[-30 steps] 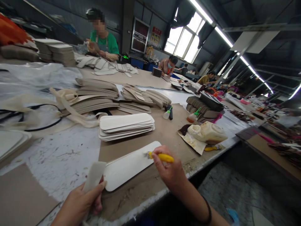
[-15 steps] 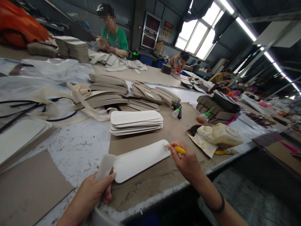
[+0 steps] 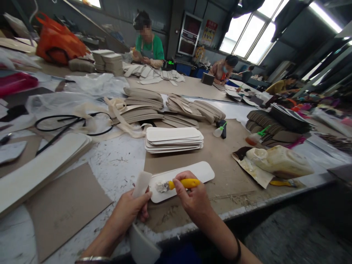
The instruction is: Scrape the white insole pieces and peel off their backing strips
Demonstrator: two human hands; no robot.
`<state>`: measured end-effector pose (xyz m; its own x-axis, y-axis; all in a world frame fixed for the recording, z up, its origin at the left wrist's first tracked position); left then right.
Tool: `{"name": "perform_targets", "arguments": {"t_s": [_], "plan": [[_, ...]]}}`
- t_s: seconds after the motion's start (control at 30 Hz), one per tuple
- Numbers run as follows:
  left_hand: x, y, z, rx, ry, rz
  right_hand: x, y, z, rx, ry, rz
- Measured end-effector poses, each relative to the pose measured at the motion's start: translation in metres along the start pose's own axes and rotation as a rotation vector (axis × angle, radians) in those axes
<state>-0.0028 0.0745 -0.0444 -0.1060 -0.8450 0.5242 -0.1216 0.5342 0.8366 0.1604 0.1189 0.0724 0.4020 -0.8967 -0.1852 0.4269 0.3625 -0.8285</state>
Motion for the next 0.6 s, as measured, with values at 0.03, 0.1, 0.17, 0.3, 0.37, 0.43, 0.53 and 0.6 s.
{"name": "perform_targets", "arguments": {"t_s": [0.03, 0.1, 0.17, 0.3, 0.37, 0.43, 0.53, 0.6], "plan": [[0.000, 0.000, 0.000, 0.001, 0.000, -0.005, 0.001, 0.002, 0.007, 0.045, 0.023, 0.007], [0.001, 0.001, 0.000, -0.001, 0.007, -0.010, 0.003, 0.009, 0.026, 0.143, 0.069, 0.010], [0.002, 0.002, 0.000, -0.009, 0.020, -0.014, 0.007, 0.018, 0.047, 0.237, 0.105, -0.010], [0.005, 0.006, -0.003, -0.022, 0.037, -0.022, 0.014, 0.038, 0.087, 0.393, 0.171, -0.066], [0.005, 0.007, -0.003, -0.023, 0.046, -0.024, 0.016, 0.045, 0.104, 0.456, 0.205, -0.077], [0.003, 0.006, -0.001, -0.040, 0.055, -0.015, 0.017, 0.049, 0.116, 0.503, 0.230, -0.076], [0.000, 0.004, 0.001, -0.096, 0.050, 0.007, 0.018, 0.053, 0.128, 0.518, 0.253, -0.080], [-0.002, 0.002, 0.003, -0.110, 0.048, 0.011, 0.019, 0.056, 0.133, 0.511, 0.261, -0.089]]}}
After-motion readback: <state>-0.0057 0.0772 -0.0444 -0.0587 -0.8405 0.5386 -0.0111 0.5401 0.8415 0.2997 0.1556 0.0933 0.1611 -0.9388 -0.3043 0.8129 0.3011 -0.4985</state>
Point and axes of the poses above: each hand's wrist, its own x-axis away from the middle knuckle, its own z-axis out of the back of the hand, y = z × x, the point moved 9 cm from there along -x, towards the middle knuckle, and after that the axes turned 13 degrees about -y, right-handed, at the moved point
